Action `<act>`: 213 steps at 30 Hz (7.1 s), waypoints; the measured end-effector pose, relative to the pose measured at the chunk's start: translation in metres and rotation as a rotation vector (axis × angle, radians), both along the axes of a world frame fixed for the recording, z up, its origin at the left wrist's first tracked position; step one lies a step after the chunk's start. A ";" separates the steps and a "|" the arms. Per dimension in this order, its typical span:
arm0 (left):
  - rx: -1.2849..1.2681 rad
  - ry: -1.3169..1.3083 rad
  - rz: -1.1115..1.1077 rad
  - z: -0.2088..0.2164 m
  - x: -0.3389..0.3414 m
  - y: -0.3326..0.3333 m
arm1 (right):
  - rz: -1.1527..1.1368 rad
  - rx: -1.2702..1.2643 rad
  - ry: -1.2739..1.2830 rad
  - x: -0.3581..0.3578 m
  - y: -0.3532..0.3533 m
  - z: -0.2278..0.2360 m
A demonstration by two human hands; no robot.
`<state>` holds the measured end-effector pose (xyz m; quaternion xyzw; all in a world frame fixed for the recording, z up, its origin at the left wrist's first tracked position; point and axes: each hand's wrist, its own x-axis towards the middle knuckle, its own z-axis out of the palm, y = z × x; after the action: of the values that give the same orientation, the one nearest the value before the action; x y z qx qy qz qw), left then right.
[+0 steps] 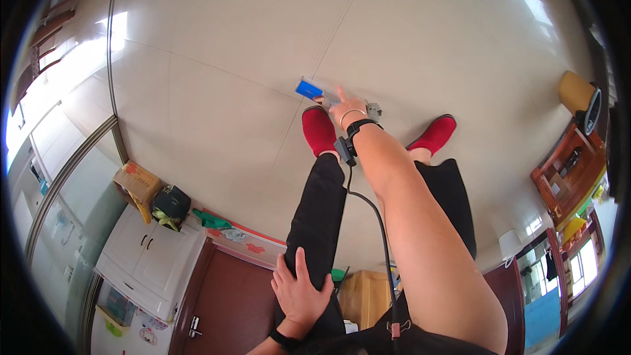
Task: The person wipes the floor around a furniture base and various items with a cloth, then walks to a sink to rinse the cloth by hand.
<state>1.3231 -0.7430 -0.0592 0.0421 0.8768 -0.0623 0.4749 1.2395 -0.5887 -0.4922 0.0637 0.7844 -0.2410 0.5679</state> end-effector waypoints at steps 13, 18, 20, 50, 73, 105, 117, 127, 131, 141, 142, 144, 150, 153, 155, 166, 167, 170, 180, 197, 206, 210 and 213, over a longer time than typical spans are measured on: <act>-0.035 -0.047 -0.016 0.015 -0.004 -0.006 | -0.631 -0.063 0.186 0.111 0.055 0.179; 0.065 -0.143 -0.012 0.014 -0.001 -0.012 | -0.899 0.019 0.159 0.195 0.174 0.354; 0.161 -0.186 0.093 0.019 0.002 -0.030 | -1.057 0.071 0.176 0.224 0.204 0.400; 0.524 -0.305 0.378 0.096 -0.130 0.285 | -1.789 0.301 0.756 0.398 0.521 0.556; 0.465 -0.129 0.547 0.163 -0.172 0.630 | -2.096 0.109 1.033 0.380 0.920 0.523; 0.436 -0.260 0.473 0.172 -0.118 0.729 | -2.512 0.061 0.445 0.558 0.842 0.485; 0.594 -0.329 0.019 0.113 -0.188 0.797 | -2.278 0.880 -0.126 0.559 0.522 0.541; 0.345 -0.552 -0.612 0.093 -0.125 0.857 | -2.878 1.242 -0.423 0.482 0.307 0.578; 0.316 -0.452 -1.090 0.030 -0.096 0.895 | -3.221 1.255 -0.635 0.460 0.252 0.580; 0.345 -0.616 -1.098 0.134 0.182 0.901 | -3.687 0.474 -0.853 0.474 0.087 0.515; 0.331 -0.663 -1.102 0.143 0.212 0.888 | -3.848 0.405 -0.727 0.494 0.080 0.524; 0.299 -0.756 -1.116 0.163 0.276 0.862 | -3.817 0.578 -0.789 0.539 0.067 0.527; 0.196 -0.730 -1.323 0.153 0.413 0.842 | -3.818 1.055 -0.576 0.689 0.057 0.509; 0.149 -0.763 -1.389 0.134 0.461 0.858 | -3.690 1.221 -0.568 0.752 0.068 0.494; 0.083 -0.747 -1.201 0.116 0.499 0.863 | -3.745 1.477 -0.459 0.802 0.086 0.505; -0.069 -0.964 -1.305 0.049 0.864 0.965 | -4.127 0.607 -0.925 0.947 0.106 0.543; 0.002 -0.926 -1.105 0.065 0.910 0.964 | -4.186 0.765 -0.800 0.967 0.111 0.544; 0.230 -0.775 -1.401 0.122 1.096 0.916 | -4.161 0.996 -0.780 1.002 0.108 0.532; -0.030 -0.923 -0.970 0.124 1.320 0.909 | -2.979 0.956 -0.592 1.314 0.074 0.467; 0.540 -0.355 -3.013 0.017 1.641 0.975 | -3.527 1.322 -0.473 1.922 0.113 0.476; 0.413 -0.908 -1.451 0.188 2.190 0.946 | -3.751 1.085 -0.540 2.032 0.171 0.491; 0.528 -1.150 -1.762 0.252 2.372 0.875 | -3.101 0.694 -0.556 2.089 0.172 0.471; 0.502 -1.266 -1.893 0.259 2.460 0.824 | -3.100 0.709 -0.567 2.137 0.159 0.431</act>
<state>3.7832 0.0813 0.2003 0.7958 0.0896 -0.1843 0.5698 3.3767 -0.4299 -0.0615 -0.9160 0.1426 0.3506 0.1328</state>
